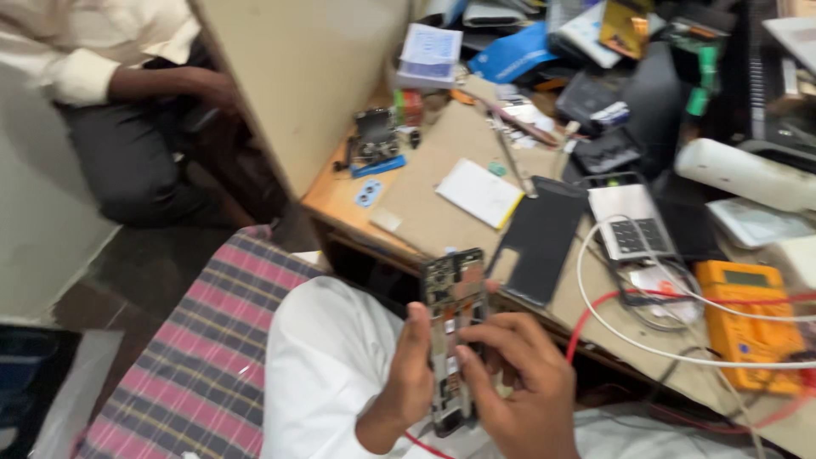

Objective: The person repairs a disassembled smartphone while seated, working on their lap. They handle the phone chassis and its teal back cover with an attached flex cable, peel a small component, open a tube of adhesive, and squeeze adhesive along the edge of the phone frame.

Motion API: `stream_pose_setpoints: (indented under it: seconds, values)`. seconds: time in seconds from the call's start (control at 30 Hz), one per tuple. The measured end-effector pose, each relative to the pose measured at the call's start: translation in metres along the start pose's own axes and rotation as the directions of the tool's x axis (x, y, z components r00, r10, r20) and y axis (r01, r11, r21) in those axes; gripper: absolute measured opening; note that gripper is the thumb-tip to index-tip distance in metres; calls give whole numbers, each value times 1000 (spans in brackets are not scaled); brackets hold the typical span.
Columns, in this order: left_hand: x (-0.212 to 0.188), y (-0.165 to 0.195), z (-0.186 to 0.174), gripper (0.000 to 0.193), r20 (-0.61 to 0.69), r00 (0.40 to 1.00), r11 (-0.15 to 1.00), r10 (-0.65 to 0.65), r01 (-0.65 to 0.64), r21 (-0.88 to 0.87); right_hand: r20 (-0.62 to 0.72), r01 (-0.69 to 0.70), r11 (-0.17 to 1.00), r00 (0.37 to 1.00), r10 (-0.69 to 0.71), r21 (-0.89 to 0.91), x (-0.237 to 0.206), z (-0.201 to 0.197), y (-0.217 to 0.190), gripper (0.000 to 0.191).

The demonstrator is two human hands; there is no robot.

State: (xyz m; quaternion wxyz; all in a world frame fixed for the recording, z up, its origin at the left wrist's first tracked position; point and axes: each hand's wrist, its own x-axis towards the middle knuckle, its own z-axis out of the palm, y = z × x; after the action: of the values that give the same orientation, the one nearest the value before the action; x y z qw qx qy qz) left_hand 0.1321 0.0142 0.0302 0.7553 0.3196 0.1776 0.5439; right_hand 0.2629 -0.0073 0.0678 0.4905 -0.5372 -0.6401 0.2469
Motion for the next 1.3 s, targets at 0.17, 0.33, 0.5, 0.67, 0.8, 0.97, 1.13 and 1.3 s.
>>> stream_pose_setpoints:
  seconds: [0.17,0.33,0.5,0.67,0.8,0.97,1.13,1.3]
  values:
    - [-7,2,-12,76,58,996,992,63,-69,105,1,-12,1000,1000,12,-21,6,6,-11,42]
    - [-4,-3,-19,69,-66,995,949,69,-45,312,105,56,998,993,-52,-33,14,3,-16,54]
    - [-4,4,-19,69,-28,997,956,70,-59,287,70,53,999,996,-53,-7,14,9,-13,27]
    - [3,12,-14,73,22,995,961,95,-97,260,46,86,994,996,-83,-70,9,11,-13,18]
    - [6,13,-13,75,-5,994,973,105,-101,208,75,447,875,894,-441,-186,6,4,-12,26]
    - [10,14,-16,78,-39,989,979,146,-139,147,124,462,884,883,-452,-69,-9,-5,-2,25]
    - [15,17,-16,75,-134,971,979,200,-193,61,134,403,909,900,-414,105,-26,-11,3,27]
    - [13,14,-13,73,-173,956,969,237,-246,-32,194,236,967,957,-214,-97,-25,-12,-2,72]
